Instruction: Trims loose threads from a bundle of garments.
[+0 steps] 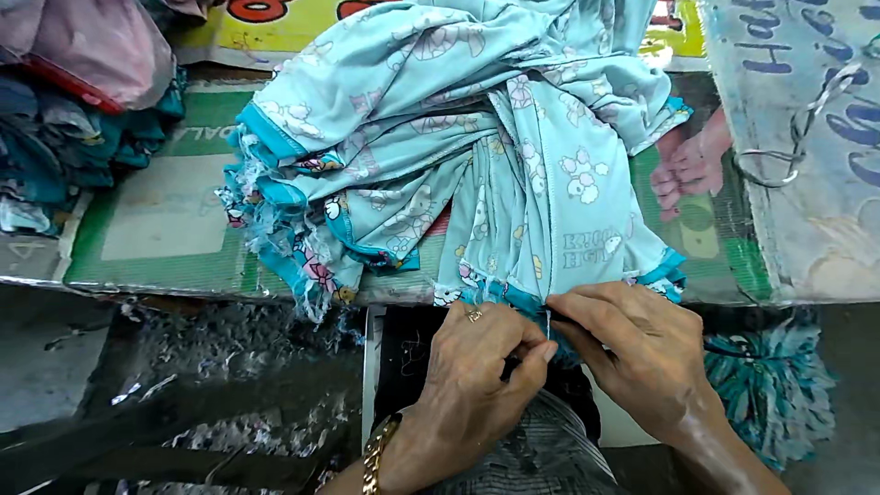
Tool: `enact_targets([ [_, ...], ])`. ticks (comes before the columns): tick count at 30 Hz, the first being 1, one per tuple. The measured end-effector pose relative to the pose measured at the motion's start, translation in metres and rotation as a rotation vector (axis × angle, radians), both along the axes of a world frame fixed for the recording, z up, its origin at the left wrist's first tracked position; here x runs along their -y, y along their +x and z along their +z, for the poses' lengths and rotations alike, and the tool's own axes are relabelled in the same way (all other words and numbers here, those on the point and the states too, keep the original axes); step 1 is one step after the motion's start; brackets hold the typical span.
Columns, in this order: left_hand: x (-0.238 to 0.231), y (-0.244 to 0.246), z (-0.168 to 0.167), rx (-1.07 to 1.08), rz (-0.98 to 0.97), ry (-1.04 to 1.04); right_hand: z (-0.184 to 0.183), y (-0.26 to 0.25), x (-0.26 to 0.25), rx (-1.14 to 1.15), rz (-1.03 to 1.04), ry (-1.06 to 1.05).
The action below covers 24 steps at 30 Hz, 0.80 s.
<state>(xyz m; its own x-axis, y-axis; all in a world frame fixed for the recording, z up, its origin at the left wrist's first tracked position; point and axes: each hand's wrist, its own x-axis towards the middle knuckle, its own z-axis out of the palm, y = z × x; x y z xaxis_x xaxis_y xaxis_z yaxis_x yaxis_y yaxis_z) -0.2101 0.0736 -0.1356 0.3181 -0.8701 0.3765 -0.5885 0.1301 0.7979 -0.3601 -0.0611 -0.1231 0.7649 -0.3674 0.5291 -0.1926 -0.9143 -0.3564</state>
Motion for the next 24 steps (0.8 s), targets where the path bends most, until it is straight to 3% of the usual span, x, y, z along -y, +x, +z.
enact_targets([
  [8, -0.003, 0.003, 0.004, 0.07, -0.031, 0.036, -0.004, 0.001, 0.001, 0.016, -0.004, -0.01],
  [10, -0.005, 0.003, 0.007, 0.053, -0.061, 0.007, 0.0, -0.003, 0.004, 0.048, 0.026, 0.152],
  [13, -0.003, 0.002, 0.013, 0.031, -0.044, -0.107, 0.013, -0.014, 0.015, 0.199, 0.156, 0.643],
  [15, 0.006, 0.002, 0.017, 0.128, 0.023, -0.106, 0.018, -0.014, 0.021, 0.299, 0.209, 0.828],
  [20, 0.032, -0.006, 0.006, 0.463, 0.176, 0.076, 0.01, -0.004, 0.023, 0.296, 0.231, 0.925],
  [24, 0.021, -0.003, 0.003, 0.343, 0.111, 0.069, 0.006, -0.006, 0.023, 0.267, 0.234, 0.935],
])
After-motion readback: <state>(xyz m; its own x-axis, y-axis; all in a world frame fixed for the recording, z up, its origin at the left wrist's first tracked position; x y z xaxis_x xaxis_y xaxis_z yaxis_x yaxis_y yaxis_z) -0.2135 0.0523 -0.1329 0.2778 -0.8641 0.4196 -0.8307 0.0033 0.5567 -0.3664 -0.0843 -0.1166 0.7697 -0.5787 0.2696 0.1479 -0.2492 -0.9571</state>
